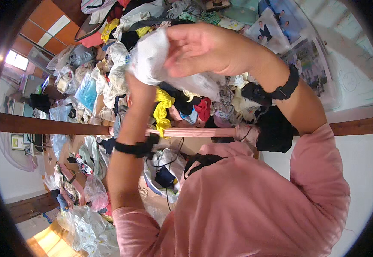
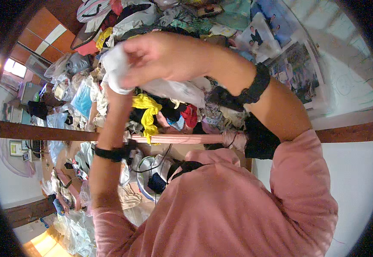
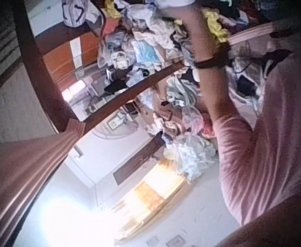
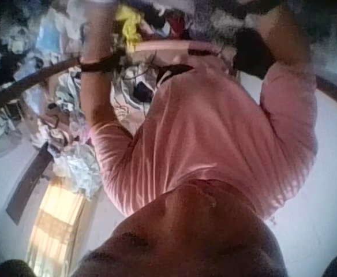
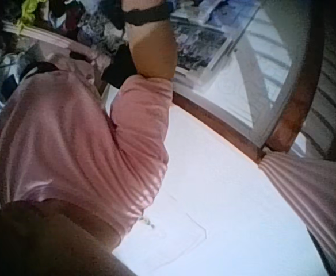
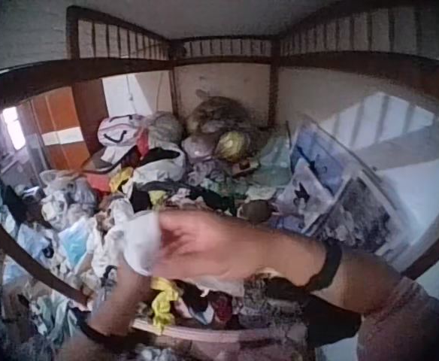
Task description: The person picks up individual pieces of clothing from a large pile on the floor, holds each one up to view it, and then places it into a white storage bag.
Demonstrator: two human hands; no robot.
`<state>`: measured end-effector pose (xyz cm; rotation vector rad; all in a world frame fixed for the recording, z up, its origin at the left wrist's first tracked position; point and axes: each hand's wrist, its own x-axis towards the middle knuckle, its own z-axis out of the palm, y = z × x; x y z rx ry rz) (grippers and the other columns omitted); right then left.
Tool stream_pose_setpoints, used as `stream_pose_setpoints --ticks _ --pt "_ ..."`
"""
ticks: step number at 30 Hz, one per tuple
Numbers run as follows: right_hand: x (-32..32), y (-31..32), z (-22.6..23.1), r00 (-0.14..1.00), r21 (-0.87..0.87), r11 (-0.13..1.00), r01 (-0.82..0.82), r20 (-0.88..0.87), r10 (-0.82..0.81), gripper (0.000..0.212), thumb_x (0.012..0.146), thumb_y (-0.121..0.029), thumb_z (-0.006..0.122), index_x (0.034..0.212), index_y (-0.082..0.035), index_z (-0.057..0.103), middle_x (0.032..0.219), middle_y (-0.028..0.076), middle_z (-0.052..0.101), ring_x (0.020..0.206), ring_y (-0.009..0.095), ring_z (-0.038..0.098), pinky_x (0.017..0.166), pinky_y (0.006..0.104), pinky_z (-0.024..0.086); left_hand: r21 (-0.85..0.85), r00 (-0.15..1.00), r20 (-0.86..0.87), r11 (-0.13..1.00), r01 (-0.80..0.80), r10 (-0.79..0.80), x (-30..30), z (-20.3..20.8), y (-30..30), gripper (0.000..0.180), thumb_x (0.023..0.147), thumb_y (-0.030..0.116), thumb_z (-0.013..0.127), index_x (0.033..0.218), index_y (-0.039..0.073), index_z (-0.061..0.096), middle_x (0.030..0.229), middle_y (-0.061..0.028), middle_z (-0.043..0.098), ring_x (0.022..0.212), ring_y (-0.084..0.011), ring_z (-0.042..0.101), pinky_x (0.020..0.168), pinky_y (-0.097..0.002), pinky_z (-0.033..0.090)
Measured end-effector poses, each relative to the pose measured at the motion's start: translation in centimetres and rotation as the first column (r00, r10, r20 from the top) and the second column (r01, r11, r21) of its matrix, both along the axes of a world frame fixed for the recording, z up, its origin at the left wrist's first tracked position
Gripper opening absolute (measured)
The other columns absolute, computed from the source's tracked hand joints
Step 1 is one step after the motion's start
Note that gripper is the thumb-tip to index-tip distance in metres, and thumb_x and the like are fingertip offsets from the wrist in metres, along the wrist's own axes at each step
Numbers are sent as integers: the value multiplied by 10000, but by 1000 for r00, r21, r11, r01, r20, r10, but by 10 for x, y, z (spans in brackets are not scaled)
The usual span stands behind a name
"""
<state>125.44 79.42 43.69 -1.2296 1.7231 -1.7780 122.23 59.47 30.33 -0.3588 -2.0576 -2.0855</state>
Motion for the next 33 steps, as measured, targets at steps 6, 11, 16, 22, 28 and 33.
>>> stream_pose_setpoints --ticks 6,11,16,22,28,33 --pt "-50 119 -142 761 479 801 358 347 -548 379 853 -176 640 1199 -65 535 1019 33 609 873 100 560 752 228 446 428 987 -5 892 -144 162 -16 39 -181 378 927 177 472 1276 40 429 1230 -95 516 1127 -252 507 946 -386 438" --pt "-46 187 -295 445 509 714 480 560 -698 118 821 -171 635 762 -79 593 631 -10 515 536 92 449 486 249 364 -103 798 -310 816 -568 516 36 67 -285 373 945 189 431 1271 8 432 1287 -153 485 1190 -288 471 1024 -412 381" --pt "-13 145 -394 182 476 836 273 828 -531 98 841 -196 648 905 -140 600 814 2 595 631 157 536 570 301 445 -513 753 -488 554 -656 440 79 38 -318 402 933 203 470 1272 -10 424 1281 -145 492 1176 -279 485 1022 -411 383" --pt "6 17 -364 196 556 663 501 673 -713 281 740 -154 759 942 -137 563 779 -22 571 549 105 444 520 254 407 -327 758 -266 684 -653 596 123 9 -344 358 886 157 540 1212 13 514 1239 -135 539 1143 -268 511 982 -360 400" --pt "-23 19 -416 0 653 383 653 506 -863 232 764 -99 703 649 -79 502 534 12 465 419 112 410 367 281 318 -48 761 17 760 -648 649 173 -19 -404 422 931 250 452 1295 37 444 1305 -130 491 1202 -279 460 1036 -418 345" --pt "-42 209 -471 106 379 523 764 725 -680 219 769 -70 613 612 -83 461 565 42 439 458 144 409 400 295 303 368 956 -2 889 -271 292 159 14 -369 435 933 219 453 1325 34 414 1342 -132 461 1221 -258 447 1035 -375 349"
